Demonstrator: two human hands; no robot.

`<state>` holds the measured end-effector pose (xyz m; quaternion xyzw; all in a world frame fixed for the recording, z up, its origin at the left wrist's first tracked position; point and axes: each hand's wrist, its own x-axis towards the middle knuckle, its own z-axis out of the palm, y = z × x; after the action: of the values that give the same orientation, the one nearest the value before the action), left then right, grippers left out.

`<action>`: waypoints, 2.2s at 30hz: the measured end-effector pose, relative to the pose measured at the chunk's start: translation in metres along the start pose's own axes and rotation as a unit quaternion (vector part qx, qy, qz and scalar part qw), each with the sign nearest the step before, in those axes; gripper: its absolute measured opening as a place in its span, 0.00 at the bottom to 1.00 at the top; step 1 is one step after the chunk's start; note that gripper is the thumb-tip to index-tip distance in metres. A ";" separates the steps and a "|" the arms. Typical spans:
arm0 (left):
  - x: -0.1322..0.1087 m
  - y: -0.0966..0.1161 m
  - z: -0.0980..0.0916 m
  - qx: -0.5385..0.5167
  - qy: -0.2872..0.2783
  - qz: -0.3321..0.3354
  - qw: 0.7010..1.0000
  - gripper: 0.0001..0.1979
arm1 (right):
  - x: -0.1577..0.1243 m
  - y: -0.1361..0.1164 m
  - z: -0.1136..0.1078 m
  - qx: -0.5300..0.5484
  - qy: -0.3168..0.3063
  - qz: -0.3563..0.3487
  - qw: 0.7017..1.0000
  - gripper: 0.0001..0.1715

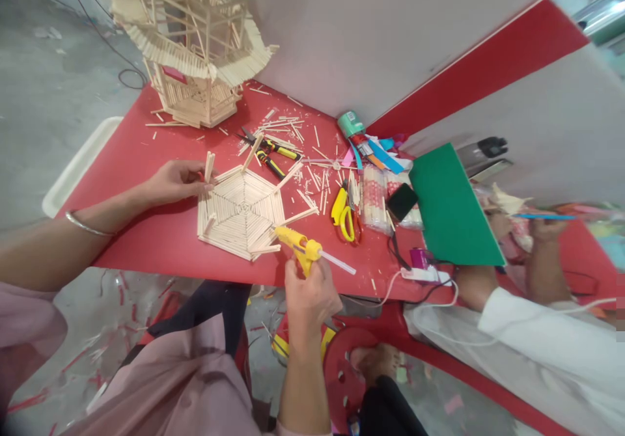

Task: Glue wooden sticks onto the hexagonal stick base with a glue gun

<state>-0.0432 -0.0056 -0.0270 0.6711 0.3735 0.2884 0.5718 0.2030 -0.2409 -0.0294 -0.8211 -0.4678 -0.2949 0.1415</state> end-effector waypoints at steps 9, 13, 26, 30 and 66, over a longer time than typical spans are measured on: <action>0.003 -0.006 -0.001 0.036 0.009 0.009 0.999 0.12 | 0.009 0.003 0.007 -0.017 -0.026 -0.023 0.999 0.17; 0.003 -0.007 -0.002 0.038 0.004 0.015 0.999 0.12 | 0.009 0.004 0.008 -0.025 -0.035 -0.026 0.999 0.18; 0.002 -0.006 -0.004 0.073 -0.015 0.064 0.995 0.15 | 0.006 0.006 0.007 -0.028 -0.042 -0.026 0.998 0.15; 0.003 -0.010 -0.004 0.075 -0.020 0.074 0.994 0.16 | 0.005 0.005 0.006 -0.032 -0.032 -0.044 0.998 0.14; 0.003 -0.011 -0.005 0.057 -0.022 0.074 0.995 0.14 | 0.005 0.007 -0.008 -0.010 0.055 -0.162 0.985 0.07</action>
<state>-0.0475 0.0008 -0.0374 0.7345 0.3262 0.2929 0.5180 0.2077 -0.2450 -0.0195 -0.7183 -0.5834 -0.3629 0.1094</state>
